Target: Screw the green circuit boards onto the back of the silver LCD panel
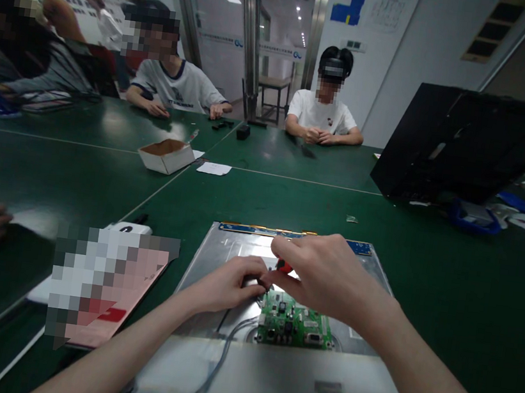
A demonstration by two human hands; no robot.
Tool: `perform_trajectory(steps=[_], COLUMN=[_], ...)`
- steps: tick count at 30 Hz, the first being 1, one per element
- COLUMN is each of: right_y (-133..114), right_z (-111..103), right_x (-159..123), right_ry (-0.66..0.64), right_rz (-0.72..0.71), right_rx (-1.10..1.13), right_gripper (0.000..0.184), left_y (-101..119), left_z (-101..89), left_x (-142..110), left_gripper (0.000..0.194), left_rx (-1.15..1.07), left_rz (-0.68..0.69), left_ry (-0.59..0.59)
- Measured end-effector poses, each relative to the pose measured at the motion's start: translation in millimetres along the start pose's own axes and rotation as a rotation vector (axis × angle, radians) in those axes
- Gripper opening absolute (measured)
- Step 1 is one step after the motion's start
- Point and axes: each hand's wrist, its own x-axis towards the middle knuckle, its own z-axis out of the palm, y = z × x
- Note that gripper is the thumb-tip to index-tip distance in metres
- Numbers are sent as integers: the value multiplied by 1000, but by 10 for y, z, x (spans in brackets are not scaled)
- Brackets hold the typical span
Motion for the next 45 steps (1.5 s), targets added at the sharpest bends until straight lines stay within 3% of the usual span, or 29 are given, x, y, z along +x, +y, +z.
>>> perform_trajectory(steps=[6, 12, 20, 27, 32, 39, 45], right_y=[-42, -30, -37, -82, -66, -56, -59], right_z=[-19, 12, 64, 75, 4, 28, 12], right_x=[-22, -11, -10, 1, -30, -19, -18], right_ry=[30, 34, 74, 79, 14, 20, 8], right_rz=[-103, -55, 63, 10, 6, 52, -5], right_rx=[107, 55, -126, -35, 78, 7, 81], right_gripper=[9, 6, 31, 10, 12, 18, 8], left_y=[-17, -20, 8, 25, -16, 8, 37], left_z=[26, 28, 4, 10, 25, 18, 45], left_x=[-3, -8, 5, 12, 1, -2, -22], left_gripper=[11, 8, 10, 10, 11, 8, 10], left_rx=[-10, -46, -30, -38, -27, 2, 73], left_rz=[-5, 9, 30, -2, 4, 33, 71], left_ry=[11, 27, 8, 40, 20, 35, 51])
